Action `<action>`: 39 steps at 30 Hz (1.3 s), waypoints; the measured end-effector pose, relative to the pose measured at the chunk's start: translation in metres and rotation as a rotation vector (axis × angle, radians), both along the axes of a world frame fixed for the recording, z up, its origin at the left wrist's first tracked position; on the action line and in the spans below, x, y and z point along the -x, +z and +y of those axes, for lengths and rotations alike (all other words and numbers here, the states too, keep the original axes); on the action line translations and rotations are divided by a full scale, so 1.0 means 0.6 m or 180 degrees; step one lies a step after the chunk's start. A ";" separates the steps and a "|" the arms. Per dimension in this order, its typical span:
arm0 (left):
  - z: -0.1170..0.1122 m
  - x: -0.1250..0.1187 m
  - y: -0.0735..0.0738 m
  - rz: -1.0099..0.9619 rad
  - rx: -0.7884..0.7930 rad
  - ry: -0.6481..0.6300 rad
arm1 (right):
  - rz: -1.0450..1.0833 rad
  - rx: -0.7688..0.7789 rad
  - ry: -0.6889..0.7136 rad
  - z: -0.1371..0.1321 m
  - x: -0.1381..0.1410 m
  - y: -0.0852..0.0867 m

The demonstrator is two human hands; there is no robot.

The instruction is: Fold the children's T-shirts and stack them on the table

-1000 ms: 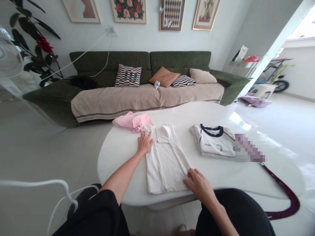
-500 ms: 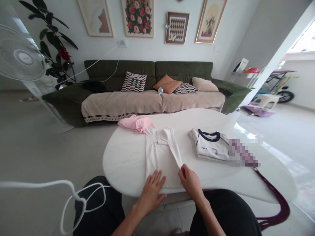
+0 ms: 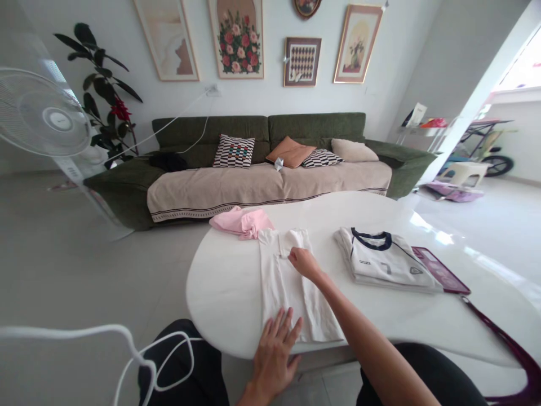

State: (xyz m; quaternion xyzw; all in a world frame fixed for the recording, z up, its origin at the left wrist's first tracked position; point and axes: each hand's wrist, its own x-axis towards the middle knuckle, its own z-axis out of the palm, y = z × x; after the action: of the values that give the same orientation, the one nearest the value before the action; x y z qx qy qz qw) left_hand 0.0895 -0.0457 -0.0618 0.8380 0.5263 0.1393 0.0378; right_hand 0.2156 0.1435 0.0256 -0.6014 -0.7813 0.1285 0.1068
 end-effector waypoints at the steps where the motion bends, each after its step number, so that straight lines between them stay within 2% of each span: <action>1: 0.001 0.001 -0.006 0.0008 -0.0070 -0.0019 | 0.0016 -0.0019 -0.0102 0.025 0.016 -0.006; 6: 0.017 0.014 -0.046 0.0172 -0.0466 -0.0253 | 0.0083 -0.0051 -0.0582 0.110 0.071 -0.043; 10: 0.031 0.015 -0.081 0.0192 -0.1096 -0.0243 | 0.0099 0.0004 -0.0816 0.143 0.085 -0.071; 13: 0.034 0.012 -0.093 0.0101 -0.1463 -0.0196 | 0.0114 0.0054 -0.0913 0.158 0.084 -0.085; 16: 0.033 0.009 -0.090 0.0042 -0.1493 -0.0151 | 0.0168 0.0037 -0.1028 0.171 0.075 -0.085; 21: 0.029 0.006 -0.075 0.0009 -0.1426 -0.0126 | 0.0297 -0.0249 -0.1199 0.184 0.080 -0.066; 23: 0.027 0.006 -0.071 0.0034 -0.1339 -0.0104 | 0.0358 -0.0341 -0.1065 0.184 0.094 -0.062; 28: 0.024 0.007 -0.064 0.0104 -0.1183 -0.0116 | 0.0500 -0.0422 -0.0354 0.167 0.113 -0.059; 30: 0.023 0.008 -0.060 0.0114 -0.1117 -0.0116 | 0.0495 -0.0536 -0.0265 0.152 0.098 -0.064; 33: 0.020 0.010 -0.053 0.0188 -0.0913 -0.0170 | 0.0338 -0.0578 -0.0388 0.126 0.054 -0.086; 36: 0.017 0.012 -0.045 0.0276 -0.0648 -0.0279 | 0.0081 -0.0233 -0.0409 0.113 0.009 -0.110; 39: 0.014 0.013 -0.037 0.0260 -0.0393 -0.0314 | -0.0019 0.0036 -0.0329 0.115 -0.019 -0.108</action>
State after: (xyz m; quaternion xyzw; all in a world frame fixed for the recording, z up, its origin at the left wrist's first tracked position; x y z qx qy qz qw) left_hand 0.0816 -0.0374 -0.0841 0.8686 0.4759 0.1351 -0.0287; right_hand 0.2271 0.2125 -0.0393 -0.6419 -0.7488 0.1254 0.1075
